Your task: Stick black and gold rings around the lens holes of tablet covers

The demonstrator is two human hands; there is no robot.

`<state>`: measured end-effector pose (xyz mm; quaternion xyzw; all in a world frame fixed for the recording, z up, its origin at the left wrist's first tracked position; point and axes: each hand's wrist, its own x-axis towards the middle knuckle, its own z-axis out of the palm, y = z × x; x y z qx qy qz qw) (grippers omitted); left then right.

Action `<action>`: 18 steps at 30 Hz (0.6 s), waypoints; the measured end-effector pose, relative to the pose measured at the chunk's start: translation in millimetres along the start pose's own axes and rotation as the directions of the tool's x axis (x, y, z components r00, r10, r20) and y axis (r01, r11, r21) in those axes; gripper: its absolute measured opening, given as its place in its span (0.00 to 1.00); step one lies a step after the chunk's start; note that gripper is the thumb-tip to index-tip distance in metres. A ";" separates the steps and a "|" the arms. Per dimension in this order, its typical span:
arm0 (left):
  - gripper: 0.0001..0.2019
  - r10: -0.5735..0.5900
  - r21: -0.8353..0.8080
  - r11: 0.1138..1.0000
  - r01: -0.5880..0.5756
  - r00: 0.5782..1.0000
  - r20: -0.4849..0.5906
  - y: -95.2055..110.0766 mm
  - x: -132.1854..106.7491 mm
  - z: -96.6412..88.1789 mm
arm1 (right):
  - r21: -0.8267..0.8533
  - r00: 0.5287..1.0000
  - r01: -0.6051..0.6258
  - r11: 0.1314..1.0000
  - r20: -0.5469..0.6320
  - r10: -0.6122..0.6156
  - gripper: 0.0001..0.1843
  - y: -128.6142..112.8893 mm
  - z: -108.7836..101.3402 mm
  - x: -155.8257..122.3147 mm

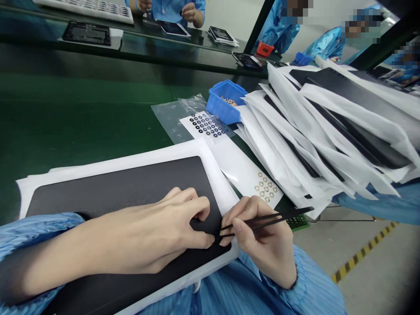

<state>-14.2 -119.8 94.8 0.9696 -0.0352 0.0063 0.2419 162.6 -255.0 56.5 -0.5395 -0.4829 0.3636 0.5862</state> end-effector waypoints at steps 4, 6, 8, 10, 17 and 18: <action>0.20 0.007 -0.009 1.000 -0.007 1.000 -0.003 -0.6 0.3 0.2 | -0.054 0.999 0.004 0.999 0.042 -0.002 0.07 -0.5 -2.7 0.7; 0.20 0.005 -0.009 1.000 -0.005 1.000 0.002 -1.1 0.1 0.4 | -0.076 0.997 0.018 0.997 0.073 -0.012 0.07 -1.1 -4.5 2.5; 0.20 -0.001 -0.005 1.000 0.001 1.000 0.005 -1.2 0.0 0.5 | -0.090 0.995 0.040 0.995 0.100 -0.031 0.08 -2.0 -5.5 5.0; 0.20 -0.001 -0.001 1.000 0.001 1.000 0.000 -0.9 0.1 0.3 | -0.094 0.991 0.052 0.994 0.124 -0.040 0.08 -2.9 -5.5 7.9; 0.19 0.017 0.019 1.000 -0.017 1.000 -0.006 -0.2 1.3 -0.9 | 0.058 0.989 -0.034 0.998 0.146 0.026 0.06 -0.9 -8.2 9.4; 0.19 0.020 0.022 1.000 -0.020 1.000 -0.006 -0.4 1.3 -0.9 | 0.071 0.990 -0.027 0.997 0.140 0.017 0.05 -0.4 -9.7 8.6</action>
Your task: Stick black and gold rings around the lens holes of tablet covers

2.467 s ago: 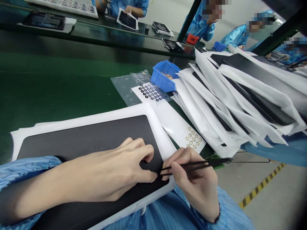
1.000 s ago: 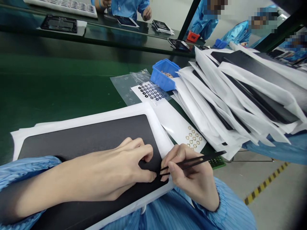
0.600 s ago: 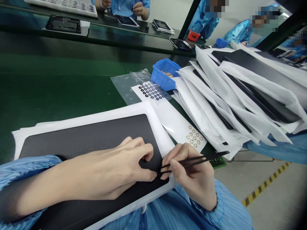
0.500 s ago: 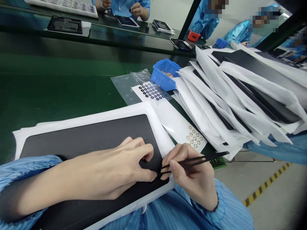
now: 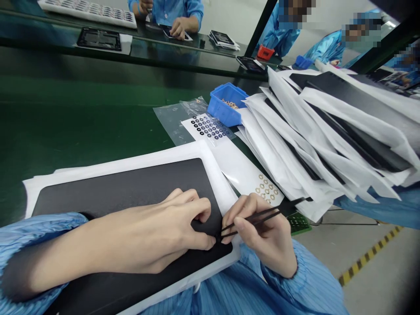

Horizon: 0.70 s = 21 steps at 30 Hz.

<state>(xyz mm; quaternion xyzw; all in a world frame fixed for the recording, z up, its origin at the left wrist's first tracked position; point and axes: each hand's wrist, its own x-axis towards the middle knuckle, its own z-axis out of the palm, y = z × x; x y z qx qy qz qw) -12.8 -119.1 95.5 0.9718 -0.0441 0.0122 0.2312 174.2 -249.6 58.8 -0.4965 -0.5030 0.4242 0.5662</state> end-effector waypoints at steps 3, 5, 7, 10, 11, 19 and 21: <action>0.19 0.009 0.003 1.000 -0.009 1.000 -0.019 -0.4 -0.3 -0.1 | -0.064 0.996 0.084 0.994 0.010 -0.084 0.04 0.3 -4.3 -2.0; 0.19 0.006 -0.003 1.000 -0.006 1.000 -0.027 -0.4 -0.5 -0.3 | -0.123 0.993 0.119 0.985 0.034 -0.115 0.05 -0.2 -6.4 -2.1; 0.18 0.003 -0.007 1.000 -0.003 1.000 -0.025 -0.2 -0.5 -0.6 | -0.156 0.992 0.126 0.980 0.052 -0.119 0.06 -1.1 -7.7 -1.8; 0.18 0.006 -0.013 1.000 -0.006 1.000 -0.028 0.1 -0.3 -1.0 | -0.187 0.991 0.127 0.974 0.070 -0.116 0.07 -2.1 -8.5 -1.7; 0.18 0.006 -0.015 1.000 -0.006 1.000 -0.029 0.2 -0.2 -1.1 | -0.192 0.990 0.131 0.973 0.074 -0.119 0.07 -2.2 -8.6 -1.7; 0.19 -0.022 -0.052 0.998 0.021 1.000 -0.021 -0.3 -0.2 -1.0 | -0.138 0.989 0.136 0.981 0.073 -0.127 0.04 -0.5 -8.8 -0.6; 0.18 -0.032 -0.055 0.998 0.030 0.999 -0.019 -0.2 -0.5 -1.2 | -0.053 0.993 0.113 0.992 0.049 -0.111 0.02 1.2 -8.2 -1.0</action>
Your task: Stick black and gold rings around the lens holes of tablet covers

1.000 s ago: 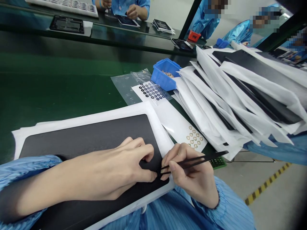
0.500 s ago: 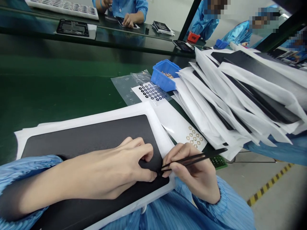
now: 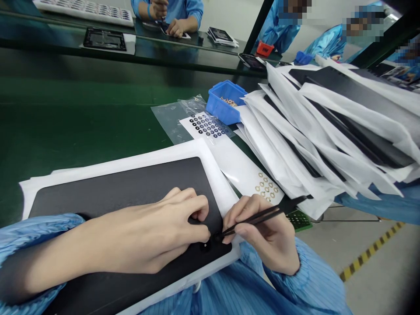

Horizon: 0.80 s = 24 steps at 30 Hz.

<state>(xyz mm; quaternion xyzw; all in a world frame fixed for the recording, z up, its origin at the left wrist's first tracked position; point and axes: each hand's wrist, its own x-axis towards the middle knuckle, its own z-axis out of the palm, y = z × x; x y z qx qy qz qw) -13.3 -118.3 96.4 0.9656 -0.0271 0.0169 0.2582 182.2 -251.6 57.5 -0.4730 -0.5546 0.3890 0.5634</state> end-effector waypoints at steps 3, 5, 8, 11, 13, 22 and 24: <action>0.16 0.011 0.007 1.000 -0.011 1.000 -0.008 0.2 -0.1 0.0 | 0.150 0.999 -0.027 0.988 -0.023 0.030 0.01 2.4 0.4 -1.8; 0.15 0.012 0.009 1.000 -0.012 1.000 -0.020 0.4 0.2 0.2 | 0.187 0.999 -0.036 0.982 -0.019 0.040 0.04 2.8 -0.8 -2.6; 0.15 0.016 0.007 1.000 -0.016 0.999 -0.030 0.7 0.8 0.5 | 0.086 0.999 -0.027 0.996 0.025 0.025 0.05 0.7 -4.0 -1.5; 0.15 0.018 0.007 1.000 -0.018 1.000 -0.023 0.9 1.0 0.3 | -0.053 0.997 0.012 0.999 0.073 -0.008 0.03 -1.4 -6.2 1.0; 0.15 0.011 0.006 1.000 -0.011 1.000 -0.014 0.8 1.1 -0.1 | -0.069 0.997 0.032 0.997 0.075 -0.027 0.03 -1.2 -6.5 1.8; 0.16 0.001 0.003 1.000 -0.001 1.000 -0.016 1.2 1.5 -1.2 | -0.010 0.997 0.080 0.997 0.018 -0.080 0.03 -6.8 -10.4 3.7; 0.16 0.002 -0.004 1.000 -0.002 1.000 -0.018 0.7 1.3 -0.5 | -0.085 0.995 0.084 0.993 0.066 -0.078 0.04 -7.7 -9.9 4.9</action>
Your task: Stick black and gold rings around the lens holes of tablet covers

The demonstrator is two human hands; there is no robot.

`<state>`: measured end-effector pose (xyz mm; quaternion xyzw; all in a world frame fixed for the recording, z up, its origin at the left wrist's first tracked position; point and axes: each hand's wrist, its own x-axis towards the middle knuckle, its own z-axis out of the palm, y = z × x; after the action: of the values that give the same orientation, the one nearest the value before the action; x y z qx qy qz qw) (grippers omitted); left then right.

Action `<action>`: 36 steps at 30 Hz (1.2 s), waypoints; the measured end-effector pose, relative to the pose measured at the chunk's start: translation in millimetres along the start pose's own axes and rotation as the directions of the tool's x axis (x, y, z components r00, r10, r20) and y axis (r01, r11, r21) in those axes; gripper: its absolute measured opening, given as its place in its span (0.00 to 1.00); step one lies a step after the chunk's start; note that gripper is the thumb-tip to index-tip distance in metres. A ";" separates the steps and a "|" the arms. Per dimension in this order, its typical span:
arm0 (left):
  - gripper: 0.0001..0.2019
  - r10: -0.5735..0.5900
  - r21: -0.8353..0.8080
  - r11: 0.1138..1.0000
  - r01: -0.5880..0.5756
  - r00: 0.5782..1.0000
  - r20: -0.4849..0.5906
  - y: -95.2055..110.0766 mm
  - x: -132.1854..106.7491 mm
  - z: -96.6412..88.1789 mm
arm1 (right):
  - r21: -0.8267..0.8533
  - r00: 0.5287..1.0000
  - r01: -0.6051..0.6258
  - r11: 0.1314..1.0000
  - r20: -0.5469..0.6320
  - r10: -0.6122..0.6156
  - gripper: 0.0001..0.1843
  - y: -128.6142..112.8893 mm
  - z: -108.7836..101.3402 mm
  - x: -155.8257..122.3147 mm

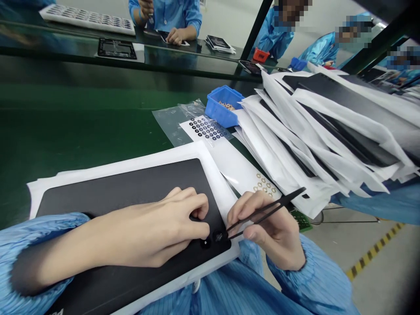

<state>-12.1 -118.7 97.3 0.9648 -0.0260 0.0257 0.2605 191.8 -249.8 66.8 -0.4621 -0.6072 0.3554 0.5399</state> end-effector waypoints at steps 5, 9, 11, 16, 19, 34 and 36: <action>0.16 -0.004 -0.004 1.000 0.004 1.000 -0.004 -1.2 -0.9 1.3 | -0.051 0.999 0.034 0.998 0.008 -0.034 0.05 6.3 4.6 -3.7; 0.15 -0.006 0.004 1.000 0.006 1.000 0.001 -0.8 -1.0 0.8 | -0.015 0.997 0.070 0.997 -0.037 -0.070 0.03 -0.8 1.5 -1.5; 0.14 0.004 0.016 1.000 -0.004 1.000 0.002 -0.5 -0.5 0.3 | -0.036 0.993 0.093 0.995 -0.075 -0.096 0.03 -9.6 -1.9 14.7; 0.10 0.030 0.059 0.998 -0.029 0.999 -0.012 -0.1 0.2 -0.7 | -0.264 0.976 0.078 0.961 -0.178 -0.128 0.08 0.1 -1.6 115.3; 0.09 0.031 0.071 0.997 -0.028 0.999 -0.043 0.4 -1.2 0.0 | -0.386 0.989 0.046 0.921 -0.112 -0.096 0.11 37.6 8.5 182.9; 0.12 -0.484 0.191 0.771 0.607 0.754 -0.444 -53.2 -1.5 -5.5 | -0.685 0.995 -0.016 0.728 0.063 0.081 0.09 38.8 -15.3 186.4; 0.12 -0.540 0.110 0.765 0.635 0.725 -0.428 -62.7 -3.8 -9.0 | -0.705 0.988 -0.056 0.707 0.062 0.140 0.10 36.2 -22.5 166.7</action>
<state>-12.2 -60.0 73.4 0.9239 0.3364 0.1260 0.1319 222.0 -82.2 91.4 -0.6435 -0.6999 0.1519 0.2702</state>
